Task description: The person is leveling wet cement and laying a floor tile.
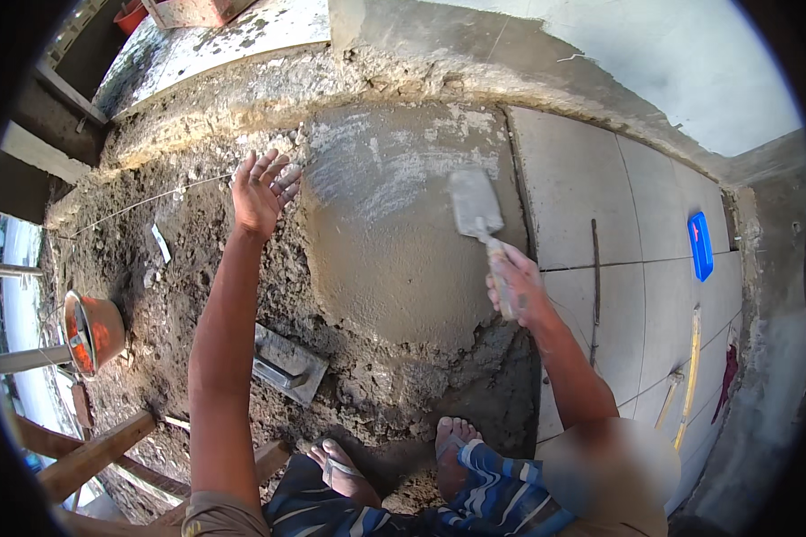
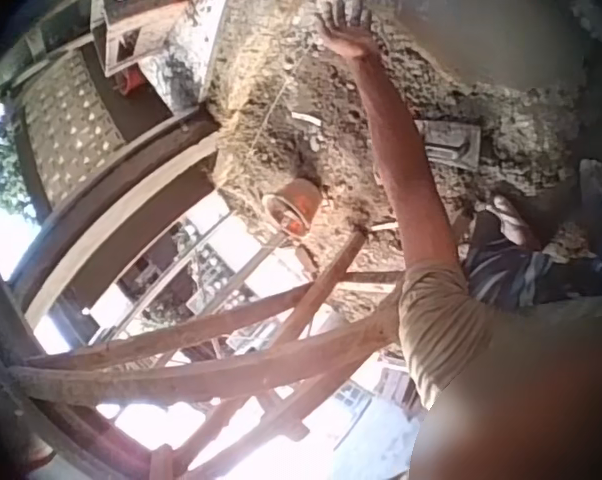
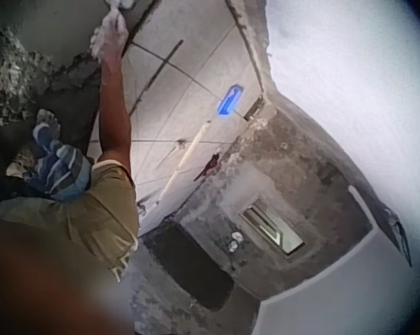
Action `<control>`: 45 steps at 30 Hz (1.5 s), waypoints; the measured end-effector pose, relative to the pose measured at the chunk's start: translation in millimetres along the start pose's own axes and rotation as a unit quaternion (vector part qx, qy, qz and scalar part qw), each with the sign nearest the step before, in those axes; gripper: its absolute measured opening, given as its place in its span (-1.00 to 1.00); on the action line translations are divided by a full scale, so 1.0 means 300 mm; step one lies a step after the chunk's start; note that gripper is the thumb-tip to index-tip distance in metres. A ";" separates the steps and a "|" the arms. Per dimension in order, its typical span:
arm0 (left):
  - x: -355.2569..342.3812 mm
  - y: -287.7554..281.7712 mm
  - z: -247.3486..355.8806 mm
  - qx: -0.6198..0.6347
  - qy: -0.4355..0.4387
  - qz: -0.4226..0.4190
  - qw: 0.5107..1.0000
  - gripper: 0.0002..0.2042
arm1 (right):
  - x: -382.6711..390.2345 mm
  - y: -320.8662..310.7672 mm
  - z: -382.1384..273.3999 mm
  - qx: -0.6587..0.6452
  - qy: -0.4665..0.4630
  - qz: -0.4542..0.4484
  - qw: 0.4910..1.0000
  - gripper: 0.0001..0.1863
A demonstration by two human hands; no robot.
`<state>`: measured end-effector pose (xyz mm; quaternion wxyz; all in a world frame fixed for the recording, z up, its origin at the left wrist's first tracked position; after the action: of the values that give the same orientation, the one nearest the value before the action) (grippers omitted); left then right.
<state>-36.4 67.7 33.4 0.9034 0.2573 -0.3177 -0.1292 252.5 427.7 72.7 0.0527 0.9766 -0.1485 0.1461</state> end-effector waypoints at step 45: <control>0.256 0.096 -0.032 -0.110 -0.030 0.074 0.991 -0.18 | 0.385 0.243 0.035 -0.093 0.186 -0.266 0.941 -0.50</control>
<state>30.5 65.0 81.7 0.9234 0.1282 -0.3464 -0.1041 338.7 325.2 101.9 0.2067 0.9268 0.1160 0.2912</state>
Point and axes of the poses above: each hand's wrist, its own x-axis away from the middle knuckle, its own y-axis out of the palm, z = x × y, the point moved 2 cm from there along -x, towards the middle knuckle, and after that the axes turned 15 degrees about -y, right-handed, at the moved point
